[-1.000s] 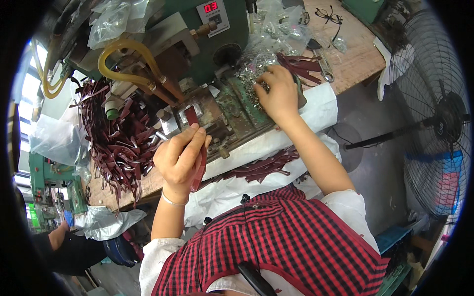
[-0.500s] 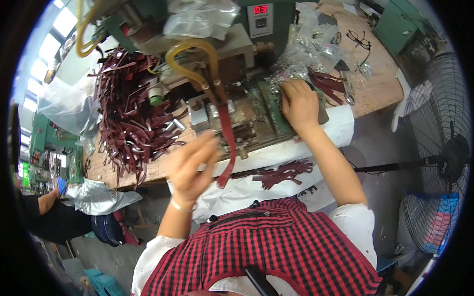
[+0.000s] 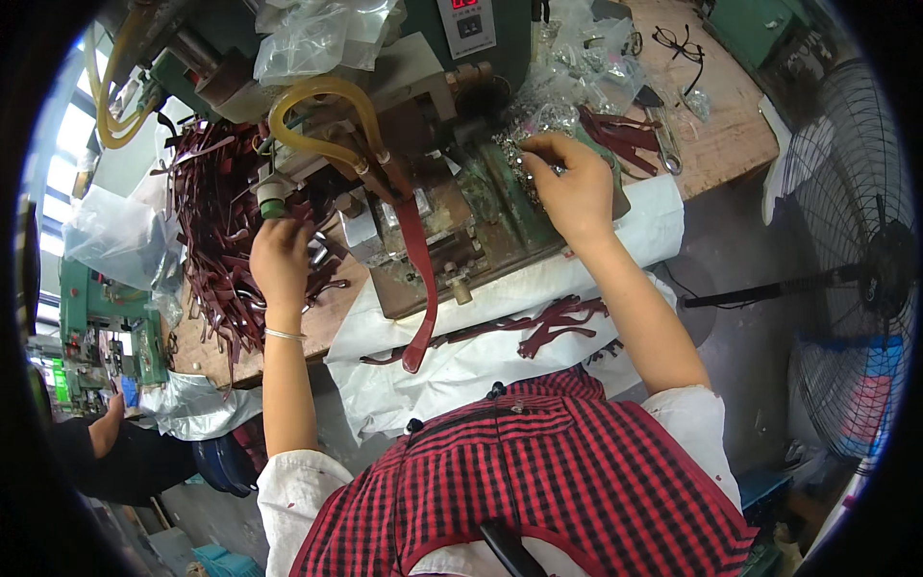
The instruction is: The person repeatedly picks maroon leather straps and small metal hardware from piles on the table, inserts the hardware into the strap ends, and places the assembled units into a machine to press or secure them. The person continues this cycle throughout the clip.
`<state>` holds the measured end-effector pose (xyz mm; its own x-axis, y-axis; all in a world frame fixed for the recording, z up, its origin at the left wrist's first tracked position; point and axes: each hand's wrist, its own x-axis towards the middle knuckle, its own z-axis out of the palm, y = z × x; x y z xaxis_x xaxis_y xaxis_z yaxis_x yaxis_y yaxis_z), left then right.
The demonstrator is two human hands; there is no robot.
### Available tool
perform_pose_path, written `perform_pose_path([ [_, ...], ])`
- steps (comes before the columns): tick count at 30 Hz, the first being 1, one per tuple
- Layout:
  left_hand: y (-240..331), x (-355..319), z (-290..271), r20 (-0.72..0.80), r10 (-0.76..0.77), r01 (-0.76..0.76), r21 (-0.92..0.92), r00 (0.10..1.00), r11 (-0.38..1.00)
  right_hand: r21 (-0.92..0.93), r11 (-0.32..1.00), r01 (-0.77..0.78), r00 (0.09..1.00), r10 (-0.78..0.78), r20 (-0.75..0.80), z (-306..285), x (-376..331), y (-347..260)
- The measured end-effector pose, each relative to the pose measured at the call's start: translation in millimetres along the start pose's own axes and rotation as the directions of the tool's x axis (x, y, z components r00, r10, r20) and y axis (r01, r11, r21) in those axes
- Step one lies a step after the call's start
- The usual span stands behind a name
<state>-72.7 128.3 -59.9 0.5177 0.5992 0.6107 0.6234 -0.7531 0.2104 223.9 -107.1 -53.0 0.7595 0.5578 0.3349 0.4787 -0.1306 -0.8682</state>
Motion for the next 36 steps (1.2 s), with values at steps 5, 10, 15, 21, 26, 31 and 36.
perform_pose_path([
  [5,24.2,-1.0,-18.1,0.072,-0.470,0.446,-0.467,0.880,0.763,-0.029,0.998,0.053,0.985,-0.057,-0.161,-18.2,-12.9,26.6],
  [10,18.6,-57.6,-19.6,0.041,-0.525,0.371,-0.755,0.850,0.541,0.095,0.994,-0.049,0.981,0.066,-0.185,-45.7,-39.9,30.6],
  [15,44.5,-30.1,-41.4,0.072,-0.376,0.267,-0.826,0.924,0.496,0.236,0.970,0.057,0.983,-0.096,0.159,-19.1,-30.0,-57.3],
  [21,47.0,-49.6,-16.9,0.045,-0.457,0.297,-0.816,0.888,0.496,0.539,0.841,-0.042,0.981,-0.069,0.184,49.2,-24.1,-77.0],
  [26,71.1,-43.0,-40.2,-0.112,-0.459,0.188,-0.808,0.881,0.558,0.589,0.787,-0.182,0.965,0.028,0.260,45.9,-25.1,-90.2],
  [31,104.0,-31.7,-76.1,-0.395,-0.075,-0.226,-0.659,0.915,0.717,0.583,0.776,-0.241,0.949,0.061,0.311,34.8,-33.3,-117.2],
  [36,152.8,-17.9,-67.9,-0.182,0.527,-0.554,-0.383,0.830,0.739,0.344,0.930,0.127,0.951,-0.213,0.224,11.9,-36.5,-97.5],
])
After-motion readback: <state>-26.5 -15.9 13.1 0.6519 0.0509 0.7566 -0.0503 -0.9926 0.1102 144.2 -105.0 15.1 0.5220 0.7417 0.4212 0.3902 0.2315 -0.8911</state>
